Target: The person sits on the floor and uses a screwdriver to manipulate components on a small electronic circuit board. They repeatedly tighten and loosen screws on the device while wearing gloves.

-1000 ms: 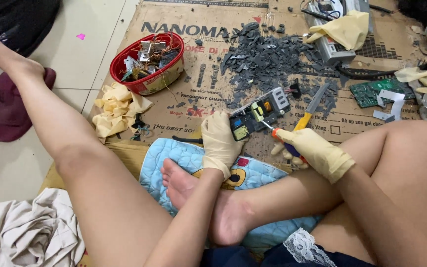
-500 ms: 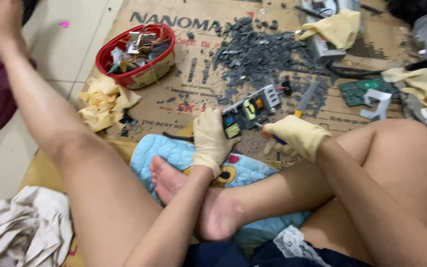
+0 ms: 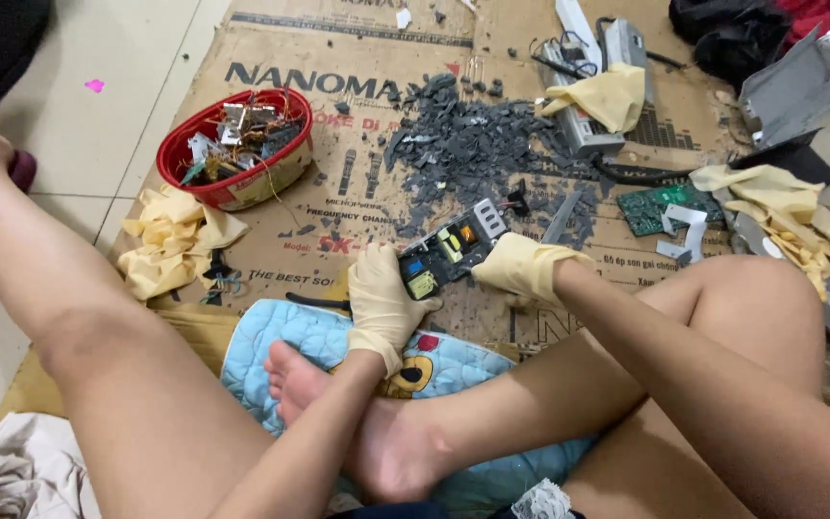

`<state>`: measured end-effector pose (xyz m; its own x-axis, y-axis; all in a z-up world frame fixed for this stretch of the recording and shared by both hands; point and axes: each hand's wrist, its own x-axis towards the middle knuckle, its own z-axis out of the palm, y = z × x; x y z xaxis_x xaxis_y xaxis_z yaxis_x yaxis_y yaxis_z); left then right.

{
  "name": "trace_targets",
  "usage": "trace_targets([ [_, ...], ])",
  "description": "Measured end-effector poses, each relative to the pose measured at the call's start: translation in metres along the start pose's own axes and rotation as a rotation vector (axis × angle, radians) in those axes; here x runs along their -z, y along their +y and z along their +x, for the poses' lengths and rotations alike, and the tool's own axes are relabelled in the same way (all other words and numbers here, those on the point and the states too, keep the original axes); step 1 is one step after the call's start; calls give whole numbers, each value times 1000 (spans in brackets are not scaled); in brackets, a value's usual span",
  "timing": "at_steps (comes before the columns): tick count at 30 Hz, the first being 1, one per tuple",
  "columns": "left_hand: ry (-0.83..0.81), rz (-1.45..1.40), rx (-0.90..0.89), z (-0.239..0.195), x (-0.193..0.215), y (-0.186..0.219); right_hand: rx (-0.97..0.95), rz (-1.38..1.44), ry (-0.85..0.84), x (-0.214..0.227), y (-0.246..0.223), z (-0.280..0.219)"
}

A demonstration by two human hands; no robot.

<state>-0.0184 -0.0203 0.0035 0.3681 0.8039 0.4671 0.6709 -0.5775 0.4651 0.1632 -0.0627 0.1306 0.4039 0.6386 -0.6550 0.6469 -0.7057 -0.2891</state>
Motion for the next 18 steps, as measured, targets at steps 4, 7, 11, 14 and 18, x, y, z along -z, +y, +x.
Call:
trace_targets([
  [4,-3,-12,21,1,-1,-2,3,33,5,-6,8,-4],
  [7,-21,-12,31,1,2,1,-143,224,-32,-11,27,16],
  [11,-56,-44,70,3,1,-2,-96,310,-57,5,18,-16],
  [14,-65,-42,85,2,-4,-7,-48,305,-21,7,17,-23],
  [18,-76,-76,102,2,-1,-7,49,362,-2,-8,42,9],
])
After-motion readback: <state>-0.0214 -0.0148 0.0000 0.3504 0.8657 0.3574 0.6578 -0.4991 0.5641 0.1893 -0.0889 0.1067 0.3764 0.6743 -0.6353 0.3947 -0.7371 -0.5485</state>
